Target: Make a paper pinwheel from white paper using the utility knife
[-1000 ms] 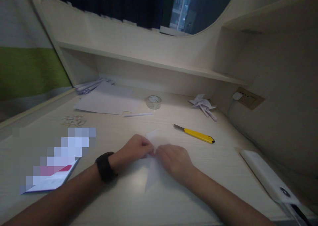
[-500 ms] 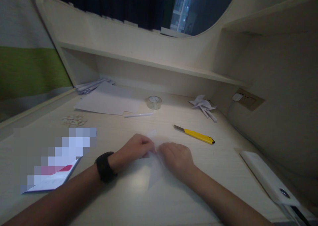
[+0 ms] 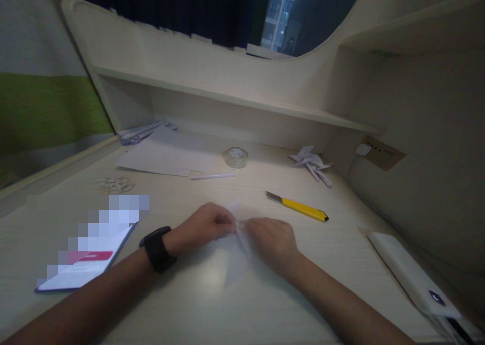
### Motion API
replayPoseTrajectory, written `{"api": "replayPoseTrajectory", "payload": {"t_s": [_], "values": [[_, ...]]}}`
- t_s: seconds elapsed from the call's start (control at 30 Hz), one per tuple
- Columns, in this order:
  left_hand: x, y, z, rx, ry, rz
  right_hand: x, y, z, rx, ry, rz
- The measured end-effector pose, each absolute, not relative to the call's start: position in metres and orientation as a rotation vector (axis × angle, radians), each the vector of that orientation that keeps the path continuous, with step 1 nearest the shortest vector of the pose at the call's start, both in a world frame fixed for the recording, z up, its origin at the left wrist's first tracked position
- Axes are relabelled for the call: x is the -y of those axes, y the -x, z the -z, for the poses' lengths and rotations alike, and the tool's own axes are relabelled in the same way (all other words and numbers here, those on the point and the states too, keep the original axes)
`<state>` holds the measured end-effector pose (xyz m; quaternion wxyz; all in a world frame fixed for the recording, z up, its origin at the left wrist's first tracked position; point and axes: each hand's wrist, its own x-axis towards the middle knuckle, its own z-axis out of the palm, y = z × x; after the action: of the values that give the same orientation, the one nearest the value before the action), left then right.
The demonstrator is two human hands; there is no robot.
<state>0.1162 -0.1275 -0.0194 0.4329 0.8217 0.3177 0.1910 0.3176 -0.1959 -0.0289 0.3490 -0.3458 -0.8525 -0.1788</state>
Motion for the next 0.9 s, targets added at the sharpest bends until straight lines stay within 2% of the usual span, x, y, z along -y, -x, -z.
{"api": "replayPoseTrajectory", "payload": {"t_s": [0.33, 0.9], "values": [[0.126, -0.114, 0.024, -0.771, -2.199, -0.509, 0.195, -0.319, 0.034, 2.238, 0.898, 0.449], [0.121, -0.114, 0.033, -0.74, -2.024, -0.55, 0.195, -0.32, 0.027, 2.181, 0.809, 0.454]]}}
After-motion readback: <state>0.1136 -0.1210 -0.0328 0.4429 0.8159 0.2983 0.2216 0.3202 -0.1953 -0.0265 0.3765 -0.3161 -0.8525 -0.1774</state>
